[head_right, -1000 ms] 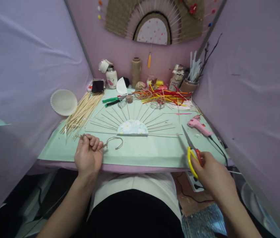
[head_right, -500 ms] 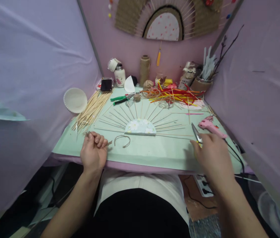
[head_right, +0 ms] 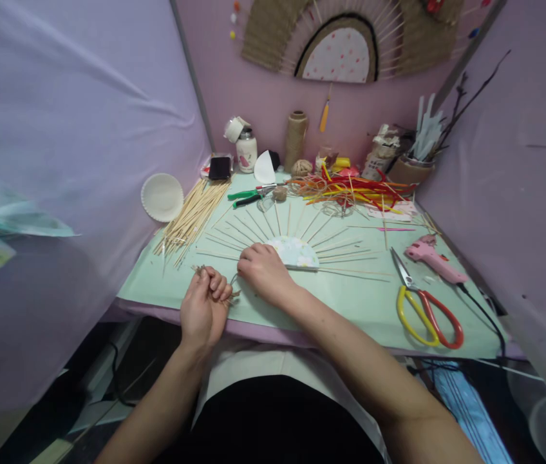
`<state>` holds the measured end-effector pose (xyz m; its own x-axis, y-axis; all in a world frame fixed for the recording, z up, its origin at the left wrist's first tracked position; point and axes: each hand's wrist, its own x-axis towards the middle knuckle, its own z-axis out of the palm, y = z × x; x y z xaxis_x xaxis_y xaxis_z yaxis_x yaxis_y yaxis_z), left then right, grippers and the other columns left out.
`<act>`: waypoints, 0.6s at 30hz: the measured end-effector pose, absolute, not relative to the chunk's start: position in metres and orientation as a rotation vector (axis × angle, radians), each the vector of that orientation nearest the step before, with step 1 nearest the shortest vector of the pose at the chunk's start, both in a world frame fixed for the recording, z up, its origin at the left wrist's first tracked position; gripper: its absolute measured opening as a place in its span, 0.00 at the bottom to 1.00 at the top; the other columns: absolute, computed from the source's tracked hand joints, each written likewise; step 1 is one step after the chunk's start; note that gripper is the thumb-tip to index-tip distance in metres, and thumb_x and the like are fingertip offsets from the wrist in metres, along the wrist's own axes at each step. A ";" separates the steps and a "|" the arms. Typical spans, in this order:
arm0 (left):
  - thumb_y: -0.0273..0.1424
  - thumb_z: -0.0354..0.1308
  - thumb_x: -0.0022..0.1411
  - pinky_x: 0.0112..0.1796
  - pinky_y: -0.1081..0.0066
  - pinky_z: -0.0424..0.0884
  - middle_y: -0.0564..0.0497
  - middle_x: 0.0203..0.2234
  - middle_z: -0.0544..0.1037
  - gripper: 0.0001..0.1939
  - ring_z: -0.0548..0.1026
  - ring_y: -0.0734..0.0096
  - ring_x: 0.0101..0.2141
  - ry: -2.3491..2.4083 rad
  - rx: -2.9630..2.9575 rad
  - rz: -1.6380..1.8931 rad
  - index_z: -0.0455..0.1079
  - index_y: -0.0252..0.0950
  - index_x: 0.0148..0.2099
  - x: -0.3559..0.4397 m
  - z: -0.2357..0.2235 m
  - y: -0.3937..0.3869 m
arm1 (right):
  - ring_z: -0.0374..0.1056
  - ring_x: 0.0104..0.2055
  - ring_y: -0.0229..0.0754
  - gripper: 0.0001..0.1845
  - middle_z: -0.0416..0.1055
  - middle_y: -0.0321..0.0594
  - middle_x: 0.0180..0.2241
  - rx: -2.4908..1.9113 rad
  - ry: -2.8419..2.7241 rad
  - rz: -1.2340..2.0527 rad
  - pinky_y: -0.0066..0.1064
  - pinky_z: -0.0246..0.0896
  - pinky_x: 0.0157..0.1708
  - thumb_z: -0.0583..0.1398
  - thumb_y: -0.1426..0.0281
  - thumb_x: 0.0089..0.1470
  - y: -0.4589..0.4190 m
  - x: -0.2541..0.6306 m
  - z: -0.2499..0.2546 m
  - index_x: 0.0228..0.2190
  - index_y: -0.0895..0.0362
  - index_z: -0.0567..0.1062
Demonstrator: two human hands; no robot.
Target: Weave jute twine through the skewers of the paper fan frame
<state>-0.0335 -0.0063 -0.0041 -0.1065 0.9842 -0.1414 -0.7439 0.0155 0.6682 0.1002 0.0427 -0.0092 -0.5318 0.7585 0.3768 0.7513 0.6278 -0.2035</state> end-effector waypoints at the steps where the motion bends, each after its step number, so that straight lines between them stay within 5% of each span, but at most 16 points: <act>1: 0.33 0.57 0.62 0.22 0.79 0.56 0.57 0.21 0.57 0.09 0.56 0.82 0.20 0.709 0.431 1.526 0.63 0.34 0.31 -0.032 -0.005 -0.007 | 0.62 0.40 0.42 0.08 0.72 0.42 0.35 -1.225 -2.342 0.025 0.34 0.53 0.40 0.58 0.70 0.59 0.039 0.101 -0.007 0.30 0.57 0.75; 7: 0.32 0.59 0.60 0.26 0.78 0.61 0.56 0.23 0.64 0.07 0.62 0.81 0.23 0.672 0.405 1.455 0.66 0.34 0.34 -0.013 -0.011 -0.011 | 0.61 0.32 0.41 0.13 0.69 0.40 0.26 -1.261 -2.029 -0.100 0.33 0.51 0.36 0.52 0.69 0.62 0.005 0.098 0.010 0.28 0.57 0.72; 12: 0.29 0.63 0.55 0.39 0.74 0.66 0.51 0.32 0.74 0.08 0.72 0.76 0.35 0.652 0.355 1.491 0.70 0.32 0.36 -0.003 -0.010 -0.013 | 0.59 0.30 0.41 0.14 0.66 0.39 0.23 -1.219 -2.053 -0.173 0.34 0.50 0.34 0.53 0.70 0.61 -0.008 0.094 0.006 0.25 0.56 0.72; 18: 0.31 0.62 0.57 0.39 0.76 0.66 0.53 0.30 0.73 0.06 0.71 0.78 0.33 0.666 0.361 1.488 0.71 0.32 0.35 -0.004 -0.012 -0.013 | 0.57 0.29 0.41 0.15 0.64 0.38 0.22 -1.220 -2.073 -0.201 0.33 0.49 0.33 0.52 0.71 0.61 -0.010 0.097 0.000 0.23 0.56 0.71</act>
